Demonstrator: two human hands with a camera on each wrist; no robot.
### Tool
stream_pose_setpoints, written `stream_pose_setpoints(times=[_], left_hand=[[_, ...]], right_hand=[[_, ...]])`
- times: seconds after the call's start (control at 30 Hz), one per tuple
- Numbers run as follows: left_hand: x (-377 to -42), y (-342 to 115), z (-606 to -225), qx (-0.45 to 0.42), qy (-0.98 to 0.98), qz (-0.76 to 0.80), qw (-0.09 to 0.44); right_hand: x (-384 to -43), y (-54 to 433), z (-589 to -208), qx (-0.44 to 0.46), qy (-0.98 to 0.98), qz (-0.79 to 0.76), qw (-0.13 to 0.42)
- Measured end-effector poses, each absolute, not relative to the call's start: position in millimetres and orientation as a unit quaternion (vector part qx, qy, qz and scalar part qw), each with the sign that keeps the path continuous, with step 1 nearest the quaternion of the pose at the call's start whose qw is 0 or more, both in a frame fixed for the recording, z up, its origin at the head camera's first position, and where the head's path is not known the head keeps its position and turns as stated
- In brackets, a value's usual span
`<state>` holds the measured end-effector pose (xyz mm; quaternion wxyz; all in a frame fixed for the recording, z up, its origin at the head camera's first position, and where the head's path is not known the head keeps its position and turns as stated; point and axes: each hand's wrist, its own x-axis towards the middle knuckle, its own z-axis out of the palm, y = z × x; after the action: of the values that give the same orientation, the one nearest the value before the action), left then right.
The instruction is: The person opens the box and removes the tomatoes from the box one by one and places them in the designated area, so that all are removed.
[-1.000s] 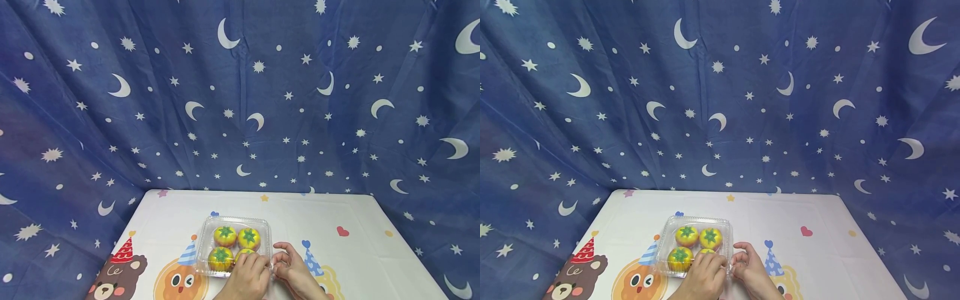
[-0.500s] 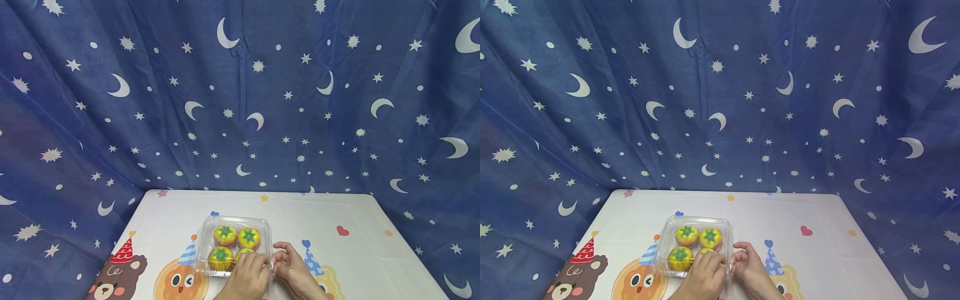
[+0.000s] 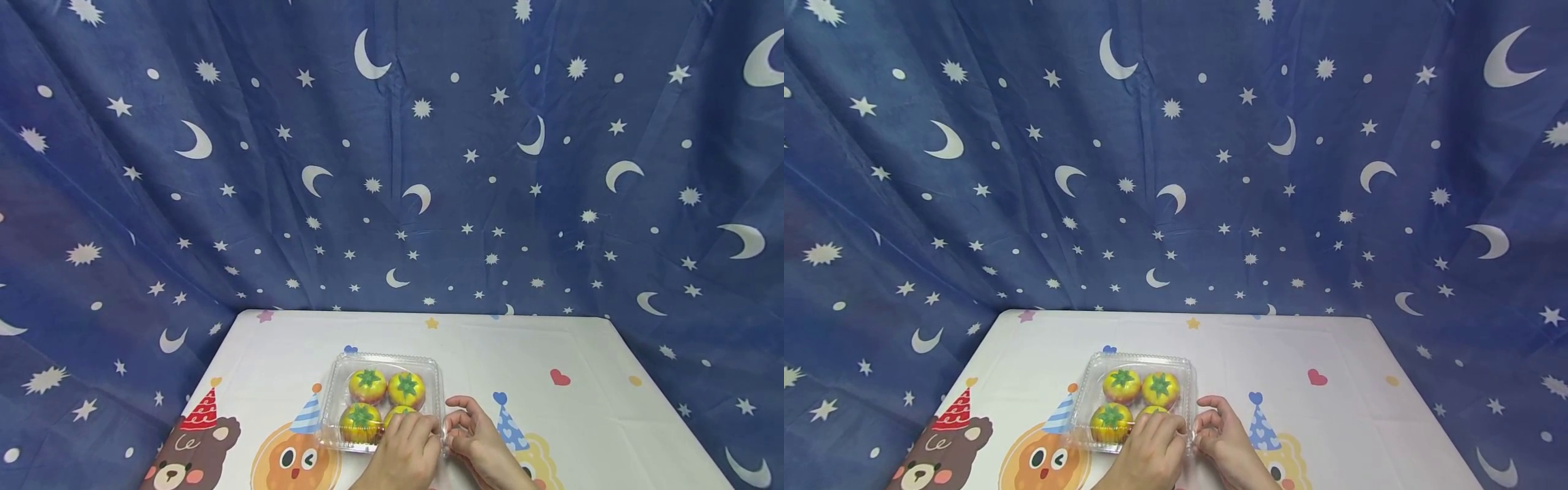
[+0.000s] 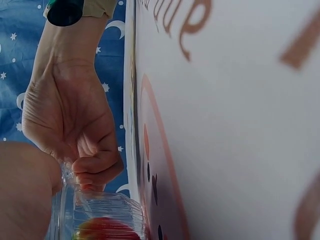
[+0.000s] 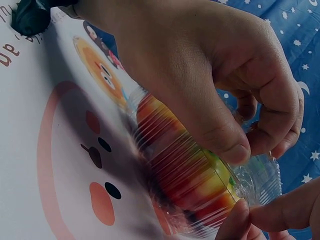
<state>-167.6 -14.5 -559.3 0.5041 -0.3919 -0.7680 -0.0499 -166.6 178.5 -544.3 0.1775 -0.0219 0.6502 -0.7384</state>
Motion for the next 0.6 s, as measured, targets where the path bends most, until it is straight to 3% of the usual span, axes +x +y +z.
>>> stream_pose_setpoints(times=[0.6], left_hand=[[-169.3,-12.7,-557.4,-0.386,-0.760,-0.060,0.520]], right_hand=[[-167.7,177.6,-545.2,-0.038,0.649,-0.740,0.173]])
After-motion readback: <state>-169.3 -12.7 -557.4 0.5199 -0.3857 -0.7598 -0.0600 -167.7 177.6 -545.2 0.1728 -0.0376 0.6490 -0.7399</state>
